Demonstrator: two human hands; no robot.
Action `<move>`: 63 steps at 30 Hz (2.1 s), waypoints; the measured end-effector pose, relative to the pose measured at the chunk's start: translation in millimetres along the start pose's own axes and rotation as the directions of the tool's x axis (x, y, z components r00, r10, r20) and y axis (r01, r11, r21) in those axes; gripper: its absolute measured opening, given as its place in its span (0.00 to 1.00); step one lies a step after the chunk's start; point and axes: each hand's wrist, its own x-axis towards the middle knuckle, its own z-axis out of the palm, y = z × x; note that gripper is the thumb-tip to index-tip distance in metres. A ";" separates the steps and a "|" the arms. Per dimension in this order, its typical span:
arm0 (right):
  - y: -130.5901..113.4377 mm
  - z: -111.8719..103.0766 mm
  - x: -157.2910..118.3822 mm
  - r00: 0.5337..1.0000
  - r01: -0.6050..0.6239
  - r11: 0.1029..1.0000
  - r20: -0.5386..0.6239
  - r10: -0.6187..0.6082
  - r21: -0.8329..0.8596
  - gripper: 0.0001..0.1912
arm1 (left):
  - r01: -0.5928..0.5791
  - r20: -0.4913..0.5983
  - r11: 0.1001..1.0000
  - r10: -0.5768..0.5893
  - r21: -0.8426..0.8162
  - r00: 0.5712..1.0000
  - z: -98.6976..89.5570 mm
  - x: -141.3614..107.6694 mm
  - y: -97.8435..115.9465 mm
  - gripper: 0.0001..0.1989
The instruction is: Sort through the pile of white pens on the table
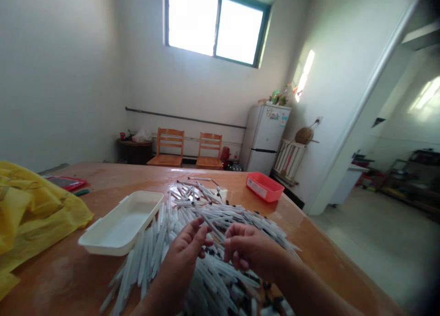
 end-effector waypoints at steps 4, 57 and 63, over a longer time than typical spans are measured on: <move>15.2 22.8 -24.9 0.994 -0.067 0.965 0.099 0.043 0.254 0.11 | 0.063 0.130 0.962 -0.029 -0.267 0.991 6.0 -6.4 5.0 0.19; 8.4 -9.3 -48.8 0.804 0.302 0.623 -0.158 -0.573 -0.722 0.21 | -0.609 0.579 -0.036 0.358 0.792 0.732 13.0 -9.1 -7.3 0.09; 7.1 -12.2 -48.3 0.831 0.306 0.627 -0.121 -0.543 -0.716 0.22 | -0.609 0.588 -0.044 0.324 0.792 0.741 12.8 -10.3 -6.8 0.10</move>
